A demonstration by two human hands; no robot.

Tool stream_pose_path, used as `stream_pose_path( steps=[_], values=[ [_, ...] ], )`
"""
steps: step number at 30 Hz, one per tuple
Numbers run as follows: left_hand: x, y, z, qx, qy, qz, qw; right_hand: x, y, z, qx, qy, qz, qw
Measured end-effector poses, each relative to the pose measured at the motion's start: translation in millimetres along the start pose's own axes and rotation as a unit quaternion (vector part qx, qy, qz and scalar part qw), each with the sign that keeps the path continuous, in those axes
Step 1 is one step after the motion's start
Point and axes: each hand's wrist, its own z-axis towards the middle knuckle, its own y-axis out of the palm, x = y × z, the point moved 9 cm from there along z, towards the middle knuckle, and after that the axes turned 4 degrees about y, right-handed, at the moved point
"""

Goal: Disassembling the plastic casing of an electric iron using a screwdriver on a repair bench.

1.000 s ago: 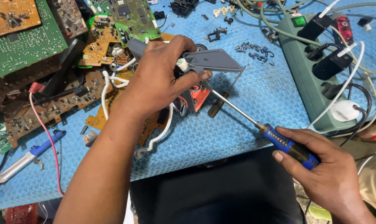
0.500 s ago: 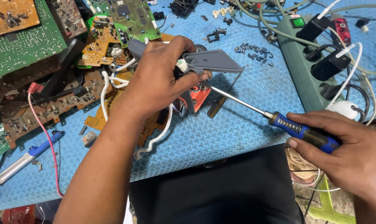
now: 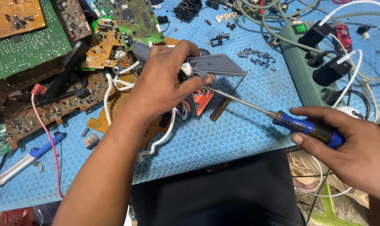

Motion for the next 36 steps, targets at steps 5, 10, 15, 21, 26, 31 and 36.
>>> stream_pose_path(
  steps=[5, 10, 15, 21, 26, 31, 36],
  values=[
    [1.6, -1.3, -2.4, 0.009, -0.017, -0.015, 1.000, -2.9, 1.3, 4.2, -0.034, 0.021, -0.119, 0.992],
    [5.5, -3.8, -4.3, 0.018, -0.015, -0.021, 0.999, -23.3, -9.5, -7.1, 0.058, -0.155, -0.047, 0.985],
    [-5.0, 0.2, -6.9, -0.023, -0.089, -0.050, 0.995, -42.5, -6.8, -42.4, 0.200, -0.380, -0.201, 0.880],
    [5.4, -2.4, -1.8, 0.014, -0.011, -0.030, 0.999, -5.5, 5.8, -2.3, -0.058, -0.009, -0.200, 0.978],
    [1.5, 1.4, -4.8, 0.022, -0.008, -0.024, 0.999, -36.8, -0.1, -9.8, 0.073, -0.226, -0.188, 0.953],
    [0.5, 0.7, -6.8, 0.021, -0.017, -0.038, 0.999, -36.9, -3.9, -40.5, 0.244, -0.392, -0.144, 0.875],
    [2.1, -1.4, -3.6, 0.044, 0.012, -0.054, 0.997, -1.4, 7.3, -0.4, 0.057, -0.297, 0.069, 0.951]
  ],
)
